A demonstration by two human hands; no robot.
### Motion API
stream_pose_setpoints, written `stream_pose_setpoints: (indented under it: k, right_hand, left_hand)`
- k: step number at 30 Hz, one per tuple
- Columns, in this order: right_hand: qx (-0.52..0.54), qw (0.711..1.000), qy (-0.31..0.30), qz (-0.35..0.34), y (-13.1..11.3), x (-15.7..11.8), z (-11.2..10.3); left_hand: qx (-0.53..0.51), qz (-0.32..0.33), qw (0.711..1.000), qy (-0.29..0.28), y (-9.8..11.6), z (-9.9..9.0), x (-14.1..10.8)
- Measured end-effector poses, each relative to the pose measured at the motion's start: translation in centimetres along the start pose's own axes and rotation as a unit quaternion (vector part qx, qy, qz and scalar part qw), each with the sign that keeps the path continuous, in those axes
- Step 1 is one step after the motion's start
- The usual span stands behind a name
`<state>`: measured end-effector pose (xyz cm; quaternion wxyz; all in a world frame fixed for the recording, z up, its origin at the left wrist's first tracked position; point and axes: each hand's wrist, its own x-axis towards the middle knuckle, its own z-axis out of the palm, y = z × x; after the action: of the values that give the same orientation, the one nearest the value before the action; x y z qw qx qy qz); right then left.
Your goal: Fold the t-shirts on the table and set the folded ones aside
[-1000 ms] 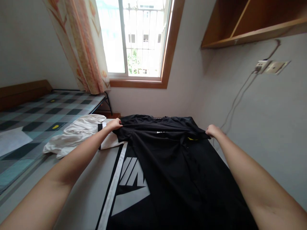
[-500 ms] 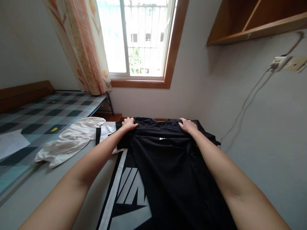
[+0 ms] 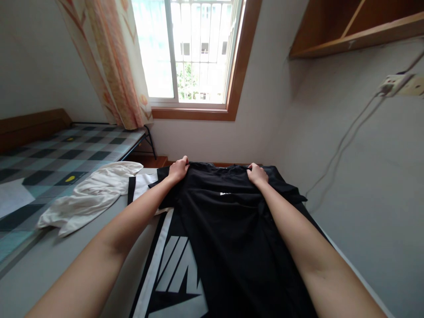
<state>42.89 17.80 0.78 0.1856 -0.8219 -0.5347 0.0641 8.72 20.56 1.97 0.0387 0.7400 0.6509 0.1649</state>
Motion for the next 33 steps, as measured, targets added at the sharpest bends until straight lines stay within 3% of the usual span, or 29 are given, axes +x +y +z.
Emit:
stream_pose_setpoints:
  k: [5,8,11,14,16,20,26,30,33]
  right_hand:
    - [0.233,0.970,0.067,0.010,0.8,1.1,0.0]
    - [0.285,0.952,0.112,0.023,1.0,2.4,-0.6]
    - [0.210,0.971,0.114,0.013,0.8,3.1,-0.7]
    - [0.088,0.996,0.022,-0.026,0.4,2.5,0.5]
    - [0.011,0.997,-0.049,-0.066,0.3,1.6,1.6]
    - [-0.099,0.987,-0.080,-0.103,0.2,0.2,3.1]
    - [-0.138,0.981,-0.046,-0.131,0.0,-1.2,2.1]
    - [-0.167,0.975,0.026,-0.147,0.7,-2.8,0.1]
    - [-0.219,0.963,0.104,-0.118,2.1,-3.8,-1.9]
  left_hand:
    - [0.000,0.000,1.000,0.025,0.6,-0.1,0.7]
    - [-0.001,0.006,0.999,0.054,1.3,-0.6,1.7]
    - [0.000,0.005,0.998,0.066,2.1,-0.8,2.7]
    - [0.003,-0.005,1.000,0.020,2.4,-0.7,3.2]
    - [0.009,-0.025,0.999,-0.027,2.0,-0.6,3.2]
    - [0.010,-0.052,0.997,-0.058,-0.5,-0.8,3.2]
    - [-0.060,0.031,0.987,-0.146,-6.3,-1.9,2.6]
    - [-0.157,0.034,0.969,-0.187,-9.2,-3.1,1.2]
    - [-0.198,-0.017,0.956,-0.215,-10.4,-3.9,0.1]
